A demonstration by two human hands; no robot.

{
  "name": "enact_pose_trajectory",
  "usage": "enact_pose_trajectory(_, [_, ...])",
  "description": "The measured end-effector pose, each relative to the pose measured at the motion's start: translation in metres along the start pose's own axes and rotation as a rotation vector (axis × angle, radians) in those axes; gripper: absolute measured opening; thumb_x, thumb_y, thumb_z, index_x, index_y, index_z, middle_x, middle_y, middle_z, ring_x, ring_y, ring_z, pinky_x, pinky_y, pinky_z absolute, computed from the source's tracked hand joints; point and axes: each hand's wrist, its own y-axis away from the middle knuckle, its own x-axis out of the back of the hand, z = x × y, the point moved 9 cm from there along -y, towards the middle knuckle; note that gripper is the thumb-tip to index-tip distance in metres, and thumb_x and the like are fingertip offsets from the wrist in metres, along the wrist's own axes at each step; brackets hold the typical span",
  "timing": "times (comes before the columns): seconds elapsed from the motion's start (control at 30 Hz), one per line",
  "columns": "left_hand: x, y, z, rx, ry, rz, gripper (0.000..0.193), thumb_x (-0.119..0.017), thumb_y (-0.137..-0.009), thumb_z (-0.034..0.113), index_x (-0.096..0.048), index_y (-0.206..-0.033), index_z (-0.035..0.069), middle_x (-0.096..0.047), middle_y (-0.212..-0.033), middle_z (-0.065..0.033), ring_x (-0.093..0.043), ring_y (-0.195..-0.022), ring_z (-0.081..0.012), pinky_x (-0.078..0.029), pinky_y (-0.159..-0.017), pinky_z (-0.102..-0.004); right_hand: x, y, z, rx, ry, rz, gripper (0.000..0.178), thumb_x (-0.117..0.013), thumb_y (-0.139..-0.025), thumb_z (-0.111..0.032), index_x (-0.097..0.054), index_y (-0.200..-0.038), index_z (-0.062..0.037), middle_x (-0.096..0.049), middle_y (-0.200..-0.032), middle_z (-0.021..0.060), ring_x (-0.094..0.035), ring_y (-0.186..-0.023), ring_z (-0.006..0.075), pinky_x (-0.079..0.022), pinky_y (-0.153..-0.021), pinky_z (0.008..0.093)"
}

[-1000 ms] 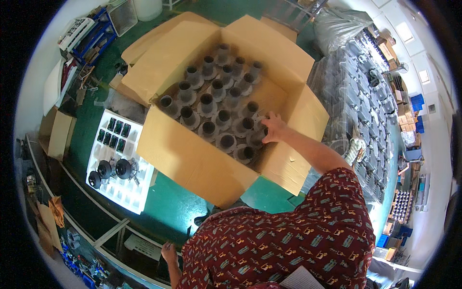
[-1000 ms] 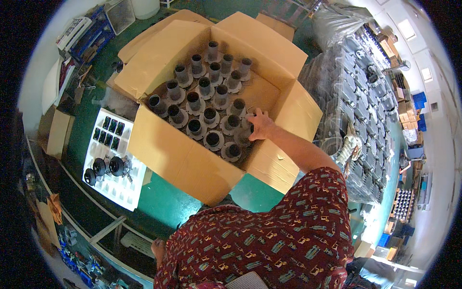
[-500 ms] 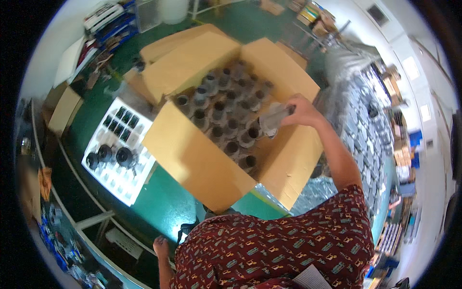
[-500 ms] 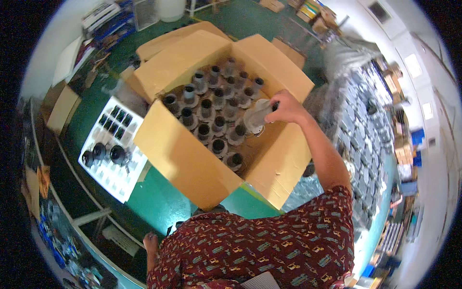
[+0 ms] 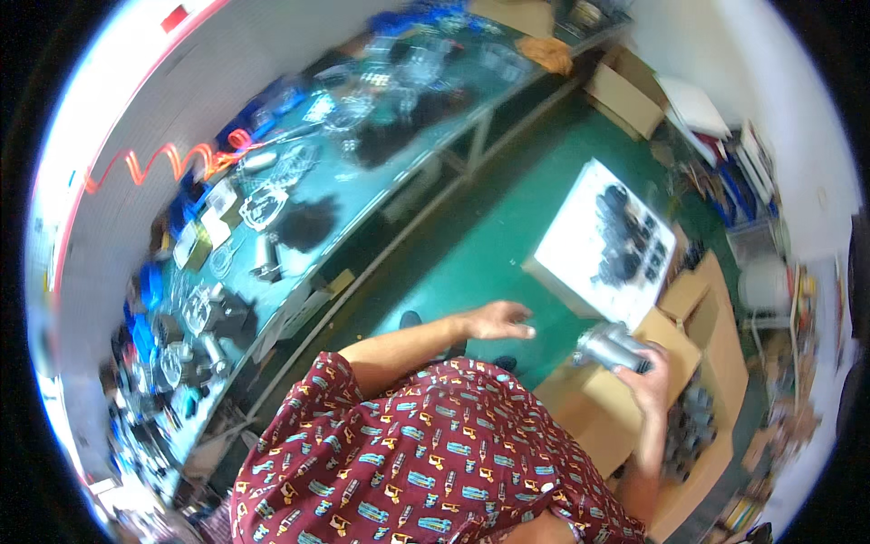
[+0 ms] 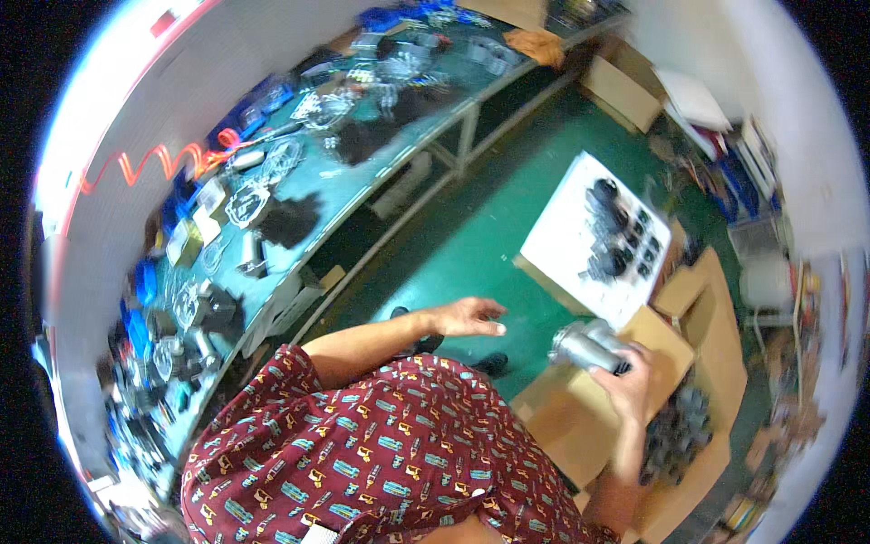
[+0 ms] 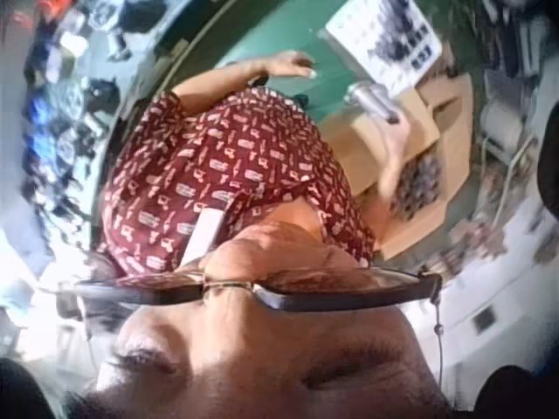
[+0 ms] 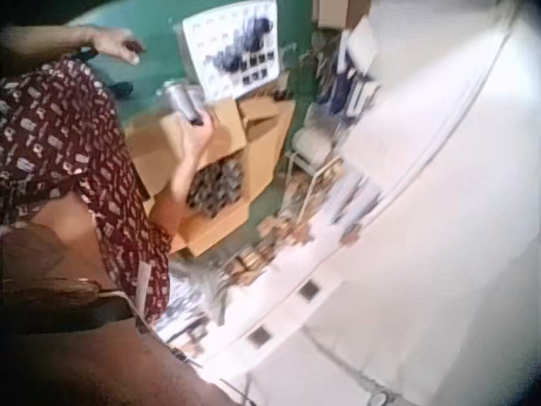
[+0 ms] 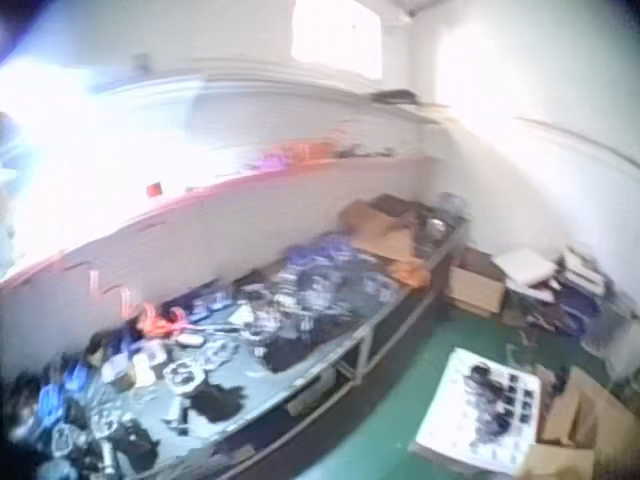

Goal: The person assembles mechanical components on a workbench, handling metal housings, cylindrical parts, and small fasteners. They use a power drill to secure parts together and repeatedly retrieve components from nearby boxes.

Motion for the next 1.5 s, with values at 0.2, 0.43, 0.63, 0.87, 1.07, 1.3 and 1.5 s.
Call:
enact_pose_trajectory(0.2, [0.089, 0.111, -0.068, 0.07, 0.602, 0.28, 0.093, -0.055, -0.095, 0.063, -0.013, -0.16, 0.012, -0.031, -0.158, -0.0207, -0.039, -0.14, -0.0371, -0.048, -0.104, -0.0542, -0.222, -0.069, -0.214, 0.404, 0.046, -0.335, 0.054, -0.092, -0.053, -0.026, -0.07, -0.095, 0.0005, -0.051, -0.129, 0.0227, -0.053, -0.118, 0.0354, -0.046, -0.101, 0.0423])
enact_pose_trajectory(0.43, [0.168, 0.235, -0.125, -0.003, 0.785, 0.861, 0.052, -0.049, -0.104, 0.032, -0.035, -0.151, 0.014, -0.057, -0.128, -0.0103, -0.063, -0.105, -0.0202, -0.056, -0.084, -0.0401, -0.362, -0.052, -0.391, 0.84, 0.152, -0.581, 0.056, -0.087, -0.053, -0.033, -0.072, -0.098, -0.0028, -0.048, -0.132, 0.0242, -0.048, -0.121, 0.0436, -0.045, -0.103, 0.0509])
enact_pose_trajectory(0.63, [0.179, 0.277, -0.159, -0.046, 0.78, 1.118, 0.043, -0.048, -0.105, 0.028, -0.043, -0.146, 0.015, -0.06, -0.11, -0.0033, -0.059, -0.091, -0.0133, -0.055, -0.072, -0.0312, -0.425, -0.044, -0.444, 1.037, 0.17, -0.778, 0.058, -0.086, -0.052, -0.039, -0.074, -0.095, -0.0019, -0.052, -0.128, 0.0251, -0.051, -0.117, 0.0435, -0.046, -0.099, 0.05])
enact_pose_trajectory(0.87, [0.188, 0.294, -0.201, 0.138, 0.634, 1.38, 0.044, -0.048, -0.103, 0.022, -0.046, -0.146, 0.014, -0.063, -0.107, -0.0057, -0.06, -0.083, -0.0131, -0.054, -0.067, -0.0308, -0.464, -0.093, -0.448, 0.991, 0.023, -0.903, 0.033, -0.078, -0.075, -0.033, -0.078, -0.089, -0.0037, -0.062, -0.11, 0.023, -0.06, -0.108, 0.0341, -0.05, -0.093, 0.0409])
enact_pose_trajectory(1.07, [0.181, 0.275, -0.226, 0.214, 1.155, 1.501, 0.037, -0.046, -0.105, 0.022, -0.048, -0.141, 0.017, -0.064, -0.117, -0.0078, -0.066, -0.089, -0.0192, -0.058, -0.067, -0.0345, -0.464, -0.167, -0.423, 1.114, 0.105, -0.72, 0.028, -0.061, -0.076, 0.004, -0.076, -0.095, -0.0106, -0.056, -0.122, 0.0224, -0.052, -0.113, 0.0445, -0.048, -0.096, 0.0475])
enact_pose_trajectory(1.3, [0.237, 0.219, -0.25, 0.118, 1.373, 1.497, 0.033, -0.042, -0.106, 0.026, -0.043, -0.138, 0.016, -0.061, -0.117, -0.0111, -0.066, -0.091, -0.0248, -0.058, -0.066, -0.0363, -0.472, -0.265, -0.425, 1.104, 0.262, -0.566, 0.026, -0.062, -0.08, 0.005, -0.072, -0.099, -0.0083, -0.049, -0.131, 0.0197, -0.047, -0.119, 0.0459, -0.049, -0.097, 0.0499])
enact_pose_trajectory(1.5, [0.291, 0.23, -0.277, 0.274, 1.396, 1.7, 0.034, -0.046, -0.104, 0.029, -0.048, -0.122, 0.0, -0.061, -0.101, -0.0154, -0.063, -0.071, -0.026, -0.058, -0.052, -0.0389, -0.514, -0.311, -0.448, 1.06, 0.43, -0.603, 0.029, -0.07, -0.076, 0.003, -0.075, -0.1, -0.0123, -0.05, -0.125, 0.0175, -0.049, -0.117, 0.0441, -0.049, -0.099, 0.0493])
